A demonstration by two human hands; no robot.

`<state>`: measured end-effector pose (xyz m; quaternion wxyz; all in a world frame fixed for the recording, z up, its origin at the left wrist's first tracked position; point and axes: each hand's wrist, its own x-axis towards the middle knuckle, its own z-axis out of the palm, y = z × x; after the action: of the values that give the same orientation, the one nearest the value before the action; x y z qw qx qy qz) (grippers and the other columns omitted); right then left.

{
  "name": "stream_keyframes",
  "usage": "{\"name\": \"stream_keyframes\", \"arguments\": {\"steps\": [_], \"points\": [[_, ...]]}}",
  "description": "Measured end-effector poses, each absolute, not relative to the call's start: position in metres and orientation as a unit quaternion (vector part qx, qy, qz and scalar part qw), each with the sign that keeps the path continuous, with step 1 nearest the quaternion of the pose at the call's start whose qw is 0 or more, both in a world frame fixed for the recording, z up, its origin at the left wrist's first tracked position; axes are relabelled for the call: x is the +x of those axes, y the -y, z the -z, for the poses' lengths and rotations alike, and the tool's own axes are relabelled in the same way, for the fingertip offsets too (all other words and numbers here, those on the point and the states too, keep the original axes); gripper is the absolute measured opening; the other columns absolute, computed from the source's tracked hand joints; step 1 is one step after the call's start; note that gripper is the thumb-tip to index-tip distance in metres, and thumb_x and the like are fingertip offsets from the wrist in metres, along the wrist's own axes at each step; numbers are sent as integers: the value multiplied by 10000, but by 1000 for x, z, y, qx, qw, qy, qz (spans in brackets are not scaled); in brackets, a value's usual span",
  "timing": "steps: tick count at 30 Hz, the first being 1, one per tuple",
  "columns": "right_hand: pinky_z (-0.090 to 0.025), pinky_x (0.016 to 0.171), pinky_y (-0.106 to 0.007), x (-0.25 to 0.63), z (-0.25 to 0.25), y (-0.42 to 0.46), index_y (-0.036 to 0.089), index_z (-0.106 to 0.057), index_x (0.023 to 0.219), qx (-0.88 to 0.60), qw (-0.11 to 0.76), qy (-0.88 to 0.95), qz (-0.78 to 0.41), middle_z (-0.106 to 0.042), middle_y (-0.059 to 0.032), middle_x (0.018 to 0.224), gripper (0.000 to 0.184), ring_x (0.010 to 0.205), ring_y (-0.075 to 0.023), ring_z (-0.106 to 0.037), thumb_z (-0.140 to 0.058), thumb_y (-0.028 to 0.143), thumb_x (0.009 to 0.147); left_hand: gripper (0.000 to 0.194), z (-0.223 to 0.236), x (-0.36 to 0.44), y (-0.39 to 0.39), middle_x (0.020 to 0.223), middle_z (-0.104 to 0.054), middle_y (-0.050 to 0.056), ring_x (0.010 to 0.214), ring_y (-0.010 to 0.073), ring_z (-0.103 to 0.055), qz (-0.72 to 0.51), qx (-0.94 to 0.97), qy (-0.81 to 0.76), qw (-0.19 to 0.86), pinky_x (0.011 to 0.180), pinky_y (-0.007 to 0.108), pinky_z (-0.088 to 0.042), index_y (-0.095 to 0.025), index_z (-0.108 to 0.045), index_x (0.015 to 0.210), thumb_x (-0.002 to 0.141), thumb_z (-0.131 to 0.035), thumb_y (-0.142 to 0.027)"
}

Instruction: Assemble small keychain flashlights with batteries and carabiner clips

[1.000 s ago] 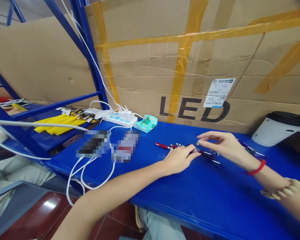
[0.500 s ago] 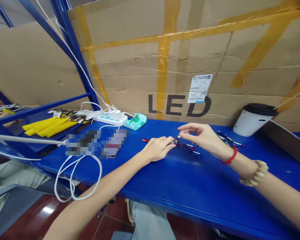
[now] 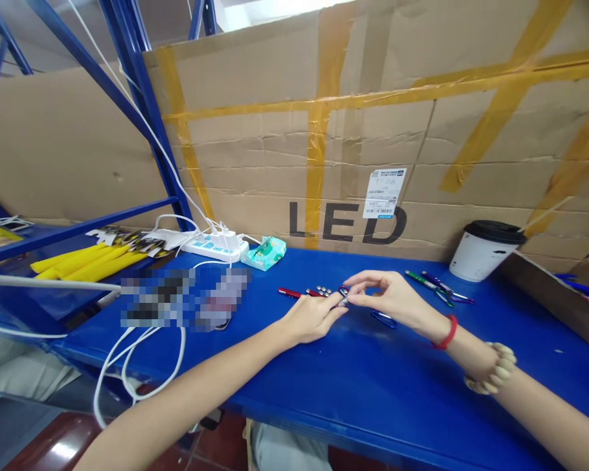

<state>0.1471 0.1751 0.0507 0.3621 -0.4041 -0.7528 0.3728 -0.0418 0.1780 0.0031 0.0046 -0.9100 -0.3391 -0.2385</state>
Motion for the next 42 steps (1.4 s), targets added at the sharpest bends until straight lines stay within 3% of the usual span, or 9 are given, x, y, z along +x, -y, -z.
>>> {"name": "stream_keyframes", "arguments": {"steps": [11,19,25,32,42], "points": [[-458,622,-242,159,-38,-177,113,-622,907,-446,310,692,-476,-669,-43,692,422,632,-133,-601,-733,389,608,258,-3,-39,-180,680,-625,8,600,136,-605,221,-933,282,-40,509,208,-346,-169,-519,887,928,-327,-336],[-410,540,-215,161,-44,-168,118,-668,644,-459,296,729,-411,-627,-23,578,269,541,-103,-526,-741,369,582,251,-4,-39,-167,633,-593,-1,552,122,-575,259,-918,274,-121,506,205,-336,-170,-543,862,916,-362,-335],[-401,531,-208,163,-43,-166,127,-682,638,-445,277,744,-415,-628,-18,575,246,538,-102,-518,-730,366,608,174,-7,-33,-157,701,-601,-13,594,106,-557,267,-890,303,-211,565,188,-355,-185,-544,858,900,-401,-276],[-391,518,-210,162,-36,-164,135,-686,631,-437,262,763,-397,-615,-13,560,284,527,-102,-498,-723,416,606,188,-4,-33,-156,683,-631,-17,574,119,-570,216,-902,331,-176,522,195,-323,-204,-576,850,888,-415,-294],[-427,555,-222,161,-25,-161,142,-667,615,-456,260,754,-395,-647,-29,600,200,563,-120,-540,-699,338,636,201,1,-34,-156,753,-668,-9,672,150,-634,174,-921,329,-110,538,206,-346,-215,-593,886,887,-403,-284]]}}
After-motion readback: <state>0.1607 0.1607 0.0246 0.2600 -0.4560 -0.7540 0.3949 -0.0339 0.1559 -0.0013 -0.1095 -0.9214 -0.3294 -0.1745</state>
